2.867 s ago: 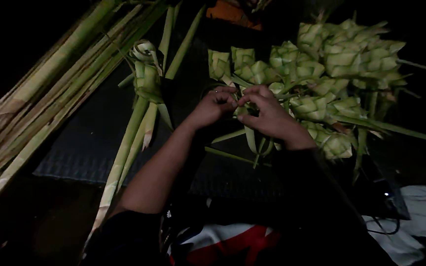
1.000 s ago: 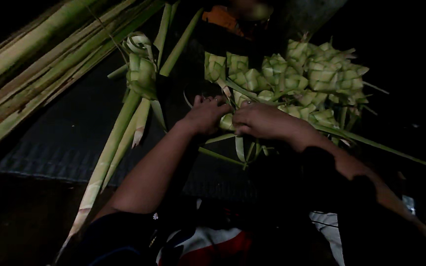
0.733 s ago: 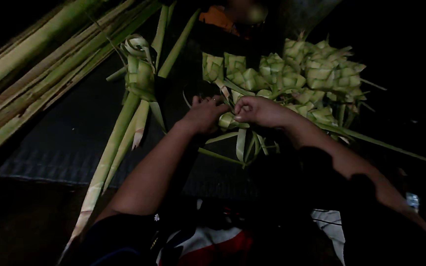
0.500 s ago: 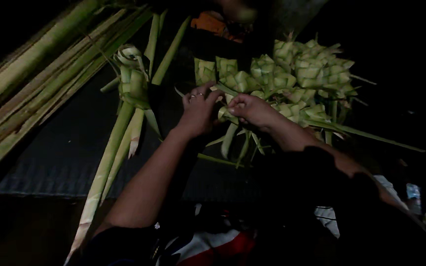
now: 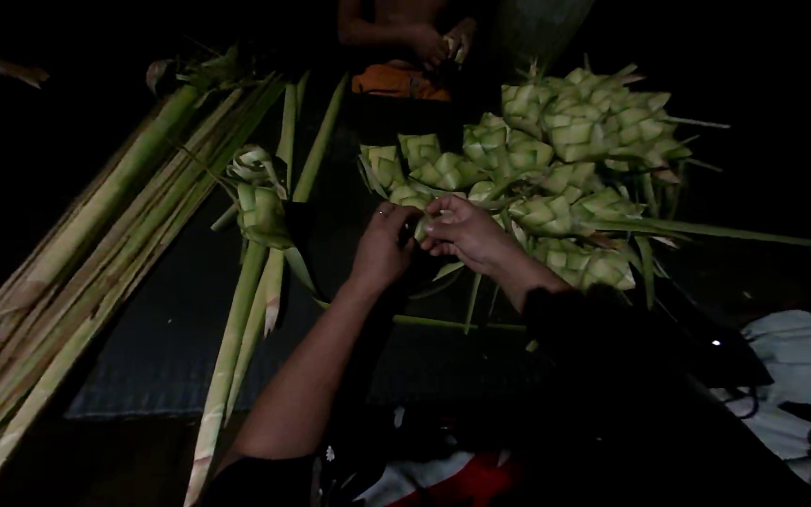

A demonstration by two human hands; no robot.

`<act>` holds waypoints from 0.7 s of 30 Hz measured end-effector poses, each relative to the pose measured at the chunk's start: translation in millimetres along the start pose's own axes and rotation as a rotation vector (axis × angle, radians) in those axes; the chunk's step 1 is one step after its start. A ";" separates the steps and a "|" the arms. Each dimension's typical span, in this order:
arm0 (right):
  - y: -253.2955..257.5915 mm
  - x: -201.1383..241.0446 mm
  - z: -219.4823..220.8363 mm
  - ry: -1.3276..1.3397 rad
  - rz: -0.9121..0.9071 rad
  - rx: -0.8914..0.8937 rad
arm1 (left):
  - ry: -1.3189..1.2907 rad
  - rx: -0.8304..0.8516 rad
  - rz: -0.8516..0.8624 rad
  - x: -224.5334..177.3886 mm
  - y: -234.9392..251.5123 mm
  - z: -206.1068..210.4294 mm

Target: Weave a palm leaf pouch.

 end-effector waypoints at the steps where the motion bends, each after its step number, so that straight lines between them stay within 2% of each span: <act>1: 0.5 -0.4 -1.9 -0.014 0.012 0.000 | -0.027 0.022 0.012 -0.4 0.0 -0.1; 4: -6.2 -6.5 -6.5 0.015 -0.011 -0.084 | -0.181 0.104 -0.135 -2.3 -0.3 3.0; 6: -10.8 -13.2 -1.7 0.115 0.004 -0.173 | -0.244 0.075 -0.224 1.2 -1.6 8.2; 10: 14.0 -34.6 17.4 0.435 0.030 -0.207 | -0.053 -0.046 -0.223 6.3 -5.0 3.8; 14: 14.1 -32.3 26.3 0.548 0.018 -0.270 | -0.130 -0.076 -0.402 2.2 -6.5 9.6; 18: 17.1 -27.9 29.7 0.641 0.006 -0.268 | -0.311 -0.100 -0.402 6.9 -5.0 16.7; 21: 17.8 -28.3 33.1 0.701 0.030 -0.250 | -0.330 -0.175 -0.353 8.5 -3.4 11.4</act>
Point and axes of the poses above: each hand's wrist, its own y-axis towards the middle knuckle, its own z-axis out of the palm, x = y × z, the point moved 4 cm from there along y, towards the middle knuckle, and after that the axes turned 3 degrees about -z, right-handed, at the moved point
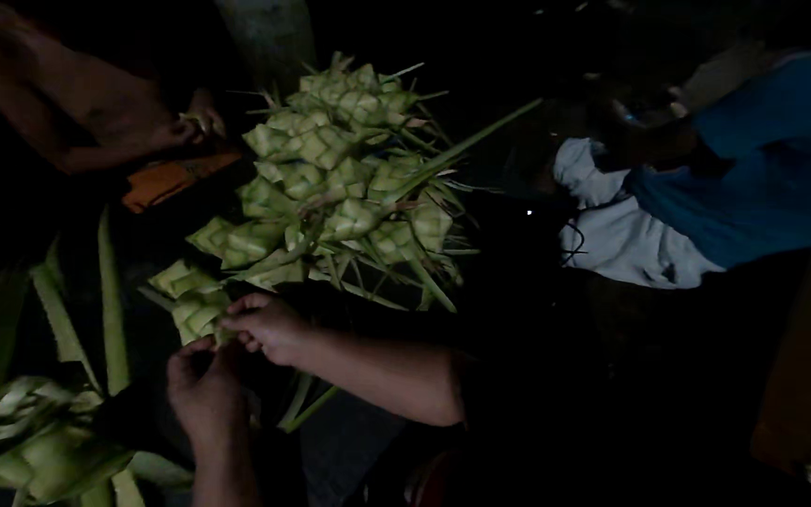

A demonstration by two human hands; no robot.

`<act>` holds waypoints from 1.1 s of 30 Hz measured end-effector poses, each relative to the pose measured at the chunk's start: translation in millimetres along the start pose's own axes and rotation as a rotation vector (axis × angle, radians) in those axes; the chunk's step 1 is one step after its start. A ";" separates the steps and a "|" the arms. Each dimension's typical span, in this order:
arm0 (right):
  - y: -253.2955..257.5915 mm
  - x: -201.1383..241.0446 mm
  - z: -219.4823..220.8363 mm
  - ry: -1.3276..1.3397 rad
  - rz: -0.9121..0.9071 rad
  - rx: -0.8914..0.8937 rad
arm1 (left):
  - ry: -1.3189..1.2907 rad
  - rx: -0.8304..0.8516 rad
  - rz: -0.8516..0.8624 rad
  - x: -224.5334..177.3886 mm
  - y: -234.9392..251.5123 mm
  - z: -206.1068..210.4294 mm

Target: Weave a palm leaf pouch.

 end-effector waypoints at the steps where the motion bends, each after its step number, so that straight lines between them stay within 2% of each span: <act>1: -0.7 -0.7 1.1 0.009 0.007 0.001 | -0.014 -0.021 -0.006 -0.5 0.0 -1.1; 8: 1.4 4.7 5.1 0.076 0.120 0.075 | -0.103 -0.039 -0.032 1.2 12.1 -16.7; 15: 4.2 -3.0 9.7 -0.038 0.067 0.075 | -0.242 -0.117 -0.149 -1.8 5.8 -21.2; 21: 12.5 12.7 5.4 0.148 0.031 -0.012 | -0.173 0.010 -0.183 10.8 20.4 -34.6; 23: 8.8 10.3 4.5 0.018 -0.062 0.075 | -0.233 0.020 -0.160 11.7 22.0 -32.7; 25: 3.3 2.9 7.1 -0.289 -0.185 0.174 | -0.279 0.019 -0.172 11.2 22.8 -34.6; 27: 0.4 -2.2 10.1 -0.542 -0.311 0.171 | -0.281 0.025 -0.183 14.4 23.7 -35.5; 29: 0.8 -0.5 8.2 -0.605 -0.368 0.133 | -0.264 0.038 -0.185 16.2 22.8 -34.4; 31: 3.4 10.0 3.8 -0.463 -0.343 0.068 | -0.258 0.036 -0.185 15.4 23.5 -36.5; 33: 5.7 24.7 -4.4 -0.171 -0.222 -0.016 | -0.282 0.004 -0.199 17.6 25.7 -40.3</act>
Point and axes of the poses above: each hand's wrist, its own y-axis towards the middle knuckle, its own z-axis out of the palm, x = y × z, the point moved 4 cm from there along y, towards the middle knuckle, and after that the axes turned 3 degrees about -z, right-handed, at the moved point
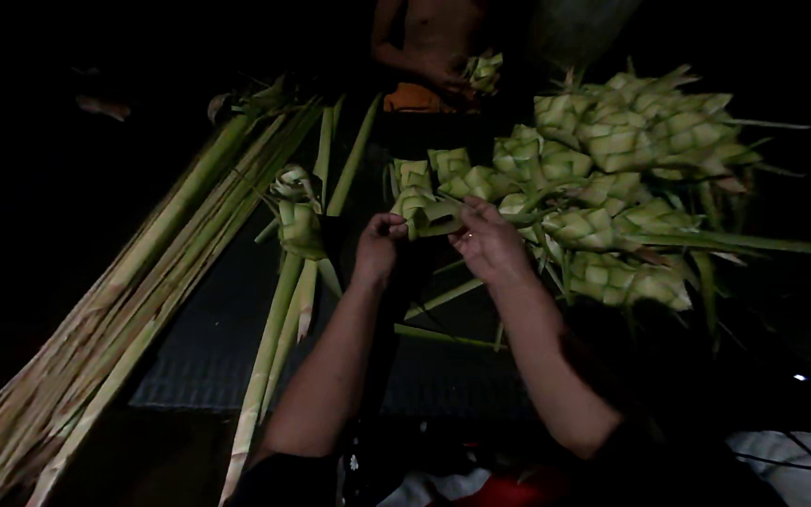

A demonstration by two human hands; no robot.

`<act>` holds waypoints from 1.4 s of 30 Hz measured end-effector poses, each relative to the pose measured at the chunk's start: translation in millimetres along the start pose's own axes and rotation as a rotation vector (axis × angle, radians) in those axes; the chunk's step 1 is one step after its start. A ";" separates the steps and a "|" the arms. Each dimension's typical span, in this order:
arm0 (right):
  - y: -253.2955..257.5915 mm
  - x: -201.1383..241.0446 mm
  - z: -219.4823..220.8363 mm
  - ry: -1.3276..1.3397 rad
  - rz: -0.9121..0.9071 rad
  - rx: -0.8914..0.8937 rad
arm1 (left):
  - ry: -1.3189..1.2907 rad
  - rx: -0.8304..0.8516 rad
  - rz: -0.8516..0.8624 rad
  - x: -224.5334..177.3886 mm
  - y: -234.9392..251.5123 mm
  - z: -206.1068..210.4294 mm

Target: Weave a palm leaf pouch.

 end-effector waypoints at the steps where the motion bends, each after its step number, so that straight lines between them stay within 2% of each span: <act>1: 2.2 5.0 -6.0 0.118 0.041 -0.048 | -0.014 -0.013 -0.007 1.0 0.9 -1.6; 3: -3.2 12.0 -16.3 0.198 0.066 -0.034 | -0.042 -0.015 -0.028 1.3 -0.6 0.0; 8: -24.7 -2.4 -11.7 -0.083 0.036 0.154 | -0.104 0.020 -0.034 5.3 -4.5 9.1; 10: -33.9 -0.2 -10.6 -0.106 0.065 0.206 | -0.132 0.007 -0.036 7.0 -3.5 8.5; 13: -38.6 22.2 -29.7 -0.036 0.128 0.225 | -0.129 -0.044 -0.046 5.9 -2.9 3.0; 16: -31.2 55.2 -53.1 0.114 0.074 0.265 | -0.098 -0.055 -0.029 5.2 -0.9 1.7; 20: -22.8 86.9 -79.6 0.127 -0.122 0.157 | -0.194 -0.044 -0.033 10.6 -0.6 5.7; 24: -32.7 115.1 -93.5 0.150 -0.399 -0.126 | -0.252 -0.033 -0.041 9.7 -2.3 8.3; 26: -50.2 127.3 -81.1 -0.018 -0.614 -0.173 | -0.272 -0.009 -0.063 8.3 -5.6 11.7; 28: -74.7 126.0 -46.9 -0.404 -0.806 -0.021 | -0.283 -0.002 -0.070 6.4 -8.3 16.4; 29: -84.0 117.6 -24.6 -0.634 -0.863 0.110 | -0.278 -0.006 -0.065 6.2 -9.2 18.7; 30: -87.3 104.6 -2.8 -0.868 -0.853 0.254 | -0.267 -0.003 -0.060 6.5 -10.2 20.5; 32: -72.8 67.7 28.8 -1.312 -0.637 0.511 | -0.223 0.014 -0.045 8.3 -12.0 21.3; 33: -58.3 47.3 33.9 -1.442 -0.553 0.564 | -0.190 0.017 -0.034 7.7 -12.1 20.1; 35: -31.2 19.9 31.8 -1.591 -0.453 0.561 | -0.137 0.014 -0.016 6.4 -10.3 18.1; 37: -15.9 10.1 23.5 -1.643 -0.454 0.526 | -0.082 0.007 -0.034 3.9 -10.9 17.1; 40: -12.4 17.9 6.1 -1.617 -0.419 0.530 | -0.027 0.027 -0.055 3.5 -11.0 16.6; 42: -17.2 35.1 -15.8 -1.519 -0.436 0.521 | 0.077 0.040 0.014 5.5 -7.6 15.4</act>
Point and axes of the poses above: each hand's wrist, its own y-axis towards the middle knuckle, its own z-axis out of the palm, x = y × z, the point moved 4 cm from there along y, towards the middle knuckle, and after that the axes turned 3 degrees about -z, right-handed, at the moved point
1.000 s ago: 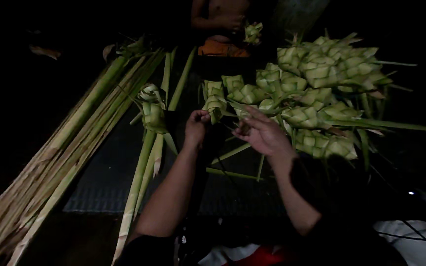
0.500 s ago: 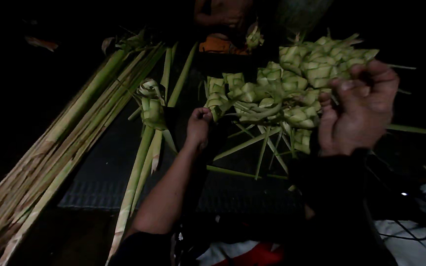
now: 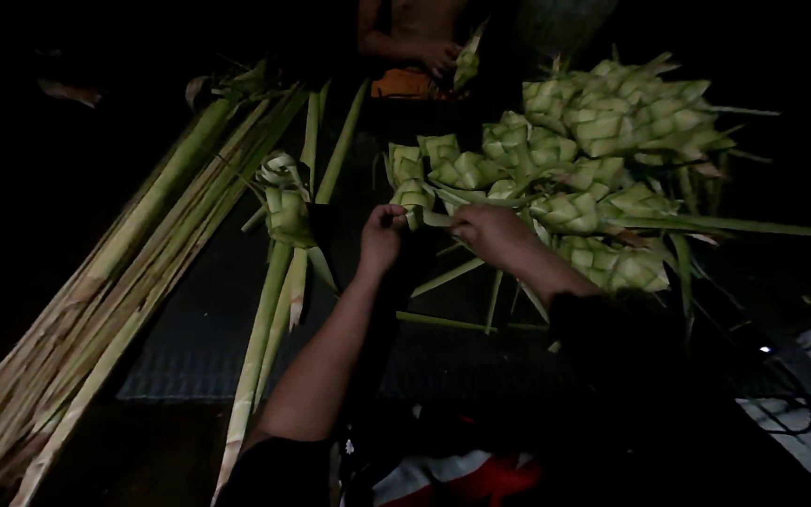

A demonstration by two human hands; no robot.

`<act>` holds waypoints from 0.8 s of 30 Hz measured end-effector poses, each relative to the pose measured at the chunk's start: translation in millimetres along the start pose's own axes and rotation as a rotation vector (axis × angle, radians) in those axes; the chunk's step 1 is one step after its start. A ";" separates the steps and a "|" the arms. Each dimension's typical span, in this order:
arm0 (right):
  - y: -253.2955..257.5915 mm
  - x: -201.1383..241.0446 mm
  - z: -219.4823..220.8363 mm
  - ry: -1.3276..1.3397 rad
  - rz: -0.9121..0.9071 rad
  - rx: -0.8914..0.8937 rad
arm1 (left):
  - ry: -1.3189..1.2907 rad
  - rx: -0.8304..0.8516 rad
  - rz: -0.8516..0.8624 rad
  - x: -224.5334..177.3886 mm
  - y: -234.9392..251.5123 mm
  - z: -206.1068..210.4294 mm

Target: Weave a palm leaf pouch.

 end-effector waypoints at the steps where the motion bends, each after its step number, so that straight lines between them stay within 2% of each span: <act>1: -11.4 -7.7 -13.2 0.059 0.011 -0.029 | 0.073 -0.003 0.058 0.7 2.8 -0.3; 6: -72.2 -37.3 -77.9 0.391 0.198 -0.279 | 0.683 0.009 0.353 -17.9 -6.8 5.4; 8: -88.7 -41.8 -90.7 0.542 0.210 -0.397 | 0.880 0.072 0.464 -23.5 -10.7 12.8; 12: -105.7 -50.7 -95.1 0.937 0.084 -0.548 | 1.311 0.328 0.414 -26.4 -16.2 19.2; 14: -105.8 -51.2 -91.5 1.100 0.051 -0.593 | 1.451 0.397 0.449 -22.6 -15.5 12.3; 17: -103.9 -49.5 -82.5 1.232 0.013 -0.636 | 1.408 0.368 0.508 -21.4 -19.7 -3.1; 19: -102.3 -49.9 -80.0 1.282 0.004 -0.685 | 1.255 0.258 0.657 -21.6 -28.5 -15.4; 21: -102.0 -52.5 -82.0 1.294 0.013 -0.738 | 1.233 0.196 0.821 -15.6 -33.2 -24.7; 22: -101.9 -54.6 -84.9 1.296 0.008 -0.762 | 1.275 0.189 0.843 -10.8 -32.0 -27.0; 24: -101.1 -56.7 -93.2 1.306 -0.012 -0.786 | 1.387 0.215 0.759 -1.0 -26.5 -27.5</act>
Point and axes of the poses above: each hand's wrist, its own y-axis towards the middle knuckle, its own z-axis out of the palm, x = y × z, the point moved 4 cm from there along y, towards the middle knuckle, and after that the axes turned 3 degrees about -z, right-handed, at the moved point
